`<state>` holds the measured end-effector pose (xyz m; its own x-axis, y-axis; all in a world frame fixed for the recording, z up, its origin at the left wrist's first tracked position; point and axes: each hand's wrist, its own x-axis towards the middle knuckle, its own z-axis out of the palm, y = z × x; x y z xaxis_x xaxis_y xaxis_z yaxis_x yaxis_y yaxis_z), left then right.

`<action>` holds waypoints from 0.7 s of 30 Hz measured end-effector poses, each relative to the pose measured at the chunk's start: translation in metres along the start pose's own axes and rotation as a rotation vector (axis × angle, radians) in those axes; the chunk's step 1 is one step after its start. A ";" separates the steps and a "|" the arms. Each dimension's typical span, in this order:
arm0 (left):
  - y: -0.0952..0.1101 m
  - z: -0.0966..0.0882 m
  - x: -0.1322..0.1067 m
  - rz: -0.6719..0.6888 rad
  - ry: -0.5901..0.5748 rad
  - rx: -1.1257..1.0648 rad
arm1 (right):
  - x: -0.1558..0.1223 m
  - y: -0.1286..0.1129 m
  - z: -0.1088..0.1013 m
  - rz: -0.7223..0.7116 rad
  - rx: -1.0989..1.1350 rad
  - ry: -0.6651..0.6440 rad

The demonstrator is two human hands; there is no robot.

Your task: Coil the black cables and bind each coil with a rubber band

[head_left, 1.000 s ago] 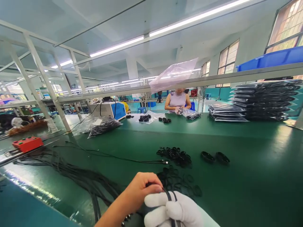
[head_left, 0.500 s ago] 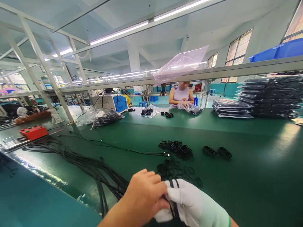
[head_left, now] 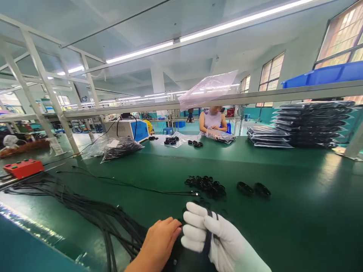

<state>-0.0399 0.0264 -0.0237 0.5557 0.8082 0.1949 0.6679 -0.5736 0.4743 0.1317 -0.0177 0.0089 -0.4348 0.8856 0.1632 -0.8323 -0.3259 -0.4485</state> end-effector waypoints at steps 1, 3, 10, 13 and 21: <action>0.001 0.006 -0.007 0.023 0.037 0.112 | 0.000 -0.003 -0.002 -0.032 -0.030 0.047; 0.008 0.018 -0.017 0.131 0.144 0.280 | 0.001 -0.007 -0.007 -0.064 -0.084 0.144; 0.043 -0.002 -0.015 0.443 0.329 0.305 | -0.010 0.003 -0.007 0.117 -0.375 0.254; 0.047 -0.043 -0.007 0.402 0.095 0.202 | -0.017 0.010 -0.008 0.318 -0.302 0.045; 0.021 -0.043 0.009 -0.161 -0.278 -0.636 | -0.005 0.030 -0.007 0.529 0.141 -0.177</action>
<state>-0.0420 0.0274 0.0253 0.6370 0.7636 -0.1054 0.3808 -0.1928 0.9043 0.1117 -0.0294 -0.0118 -0.8454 0.5249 0.0989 -0.5183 -0.7614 -0.3895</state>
